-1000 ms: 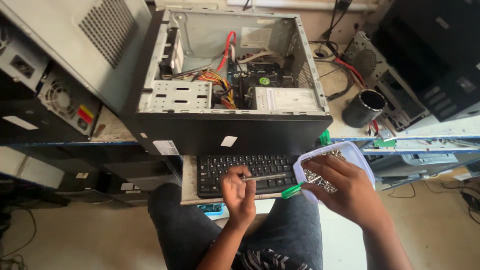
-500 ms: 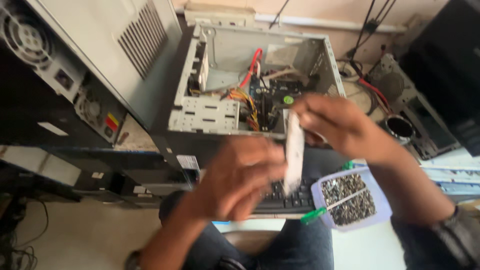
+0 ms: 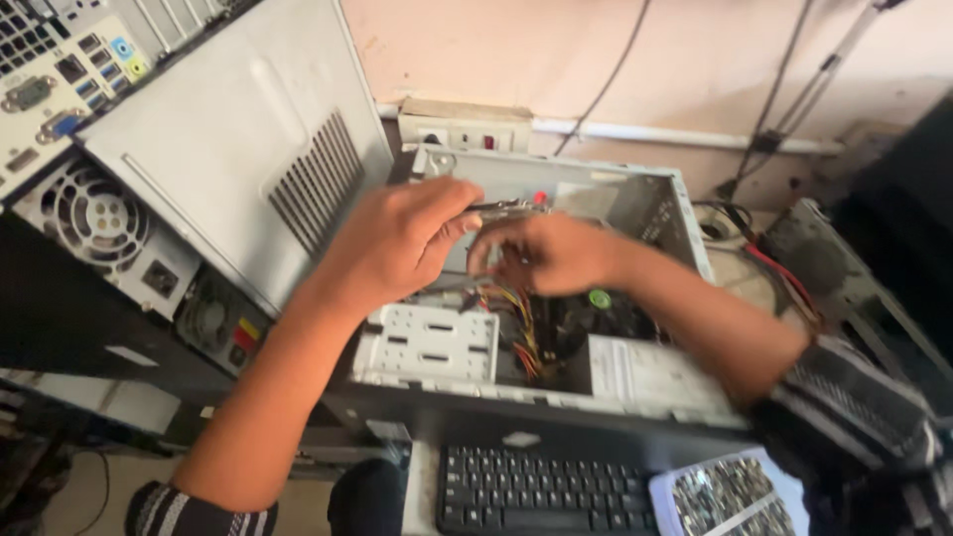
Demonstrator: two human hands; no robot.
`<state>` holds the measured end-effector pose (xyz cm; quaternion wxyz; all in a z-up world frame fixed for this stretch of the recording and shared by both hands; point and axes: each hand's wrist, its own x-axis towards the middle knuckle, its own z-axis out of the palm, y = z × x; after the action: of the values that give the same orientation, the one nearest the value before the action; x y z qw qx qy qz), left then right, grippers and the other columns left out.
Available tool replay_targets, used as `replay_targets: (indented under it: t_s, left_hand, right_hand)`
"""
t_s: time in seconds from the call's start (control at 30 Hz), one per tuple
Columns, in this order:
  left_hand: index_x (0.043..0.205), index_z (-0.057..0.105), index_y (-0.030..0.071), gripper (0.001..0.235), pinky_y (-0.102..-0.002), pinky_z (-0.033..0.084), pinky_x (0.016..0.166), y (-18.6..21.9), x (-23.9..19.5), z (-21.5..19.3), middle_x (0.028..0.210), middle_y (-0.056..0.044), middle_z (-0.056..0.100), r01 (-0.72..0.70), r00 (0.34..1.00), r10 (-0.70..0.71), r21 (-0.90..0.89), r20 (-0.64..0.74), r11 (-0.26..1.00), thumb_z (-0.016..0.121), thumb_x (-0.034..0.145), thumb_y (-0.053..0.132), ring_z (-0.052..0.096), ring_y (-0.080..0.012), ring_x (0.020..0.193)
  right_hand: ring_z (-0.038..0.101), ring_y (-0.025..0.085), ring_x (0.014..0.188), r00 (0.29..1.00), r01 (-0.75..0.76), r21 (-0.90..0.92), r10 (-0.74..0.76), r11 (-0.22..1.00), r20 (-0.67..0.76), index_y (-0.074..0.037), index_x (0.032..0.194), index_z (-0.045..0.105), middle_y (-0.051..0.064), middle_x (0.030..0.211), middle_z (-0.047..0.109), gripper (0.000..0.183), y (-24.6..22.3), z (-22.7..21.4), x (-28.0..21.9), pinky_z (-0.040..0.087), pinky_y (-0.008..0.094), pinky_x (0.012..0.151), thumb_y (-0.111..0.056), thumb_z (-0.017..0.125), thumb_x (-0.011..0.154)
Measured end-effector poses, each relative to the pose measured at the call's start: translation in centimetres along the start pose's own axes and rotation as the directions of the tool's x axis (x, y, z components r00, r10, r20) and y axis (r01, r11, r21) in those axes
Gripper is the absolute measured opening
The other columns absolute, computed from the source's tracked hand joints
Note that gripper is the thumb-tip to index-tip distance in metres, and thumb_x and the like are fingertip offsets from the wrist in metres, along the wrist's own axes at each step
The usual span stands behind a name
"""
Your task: The person removes a hard drive from a computer case, disconnects cables, and then reinstalls it by connecting power and data cables and securing it with screws. The person uses a screwdriver to tighten screws on the drive and case.
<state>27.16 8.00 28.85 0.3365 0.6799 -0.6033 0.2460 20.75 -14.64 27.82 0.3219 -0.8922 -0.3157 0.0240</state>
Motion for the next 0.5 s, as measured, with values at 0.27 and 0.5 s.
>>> replay_targets:
  t_s: [0.27, 0.5]
  left_hand:
    - [0.117, 0.06, 0.001, 0.019, -0.036, 0.054, 0.066, -3.5, -3.1, 1.6, 0.089, -0.017, 0.069, 0.319, 0.947, -0.309, -0.371, 0.088, 0.872, 0.063, 0.104, 0.014, 0.068, -0.0306, 0.073]
    - [0.116, 0.063, -0.001, 0.017, -0.029, 0.06, 0.062, -3.6, -3.4, 1.5, 0.084, -0.01, 0.068, 0.4, 0.89, -0.457, -0.458, -0.016, 0.794, 0.064, 0.103, 0.011, 0.061, -0.0126, 0.072]
  right_hand:
    - [0.073, 0.019, 0.095, 0.986, 0.167, 0.019, -0.167, 0.986, -0.014, -0.008, 0.115, 0.076, 0.006, 0.106, 0.07, 0.026, 1.2, 1.6, 0.9, 0.059, 0.032, 0.081, -0.007, 0.076, 0.09]
    - [0.07, 0.018, 0.08, 0.995, -0.097, 0.145, 0.094, 0.985, 0.03, -0.006, 0.102, 0.076, 0.005, 0.106, 0.07, 0.017, 1.2, 2.1, 1.7, 0.054, 0.031, 0.064, -0.01, 0.077, 0.086]
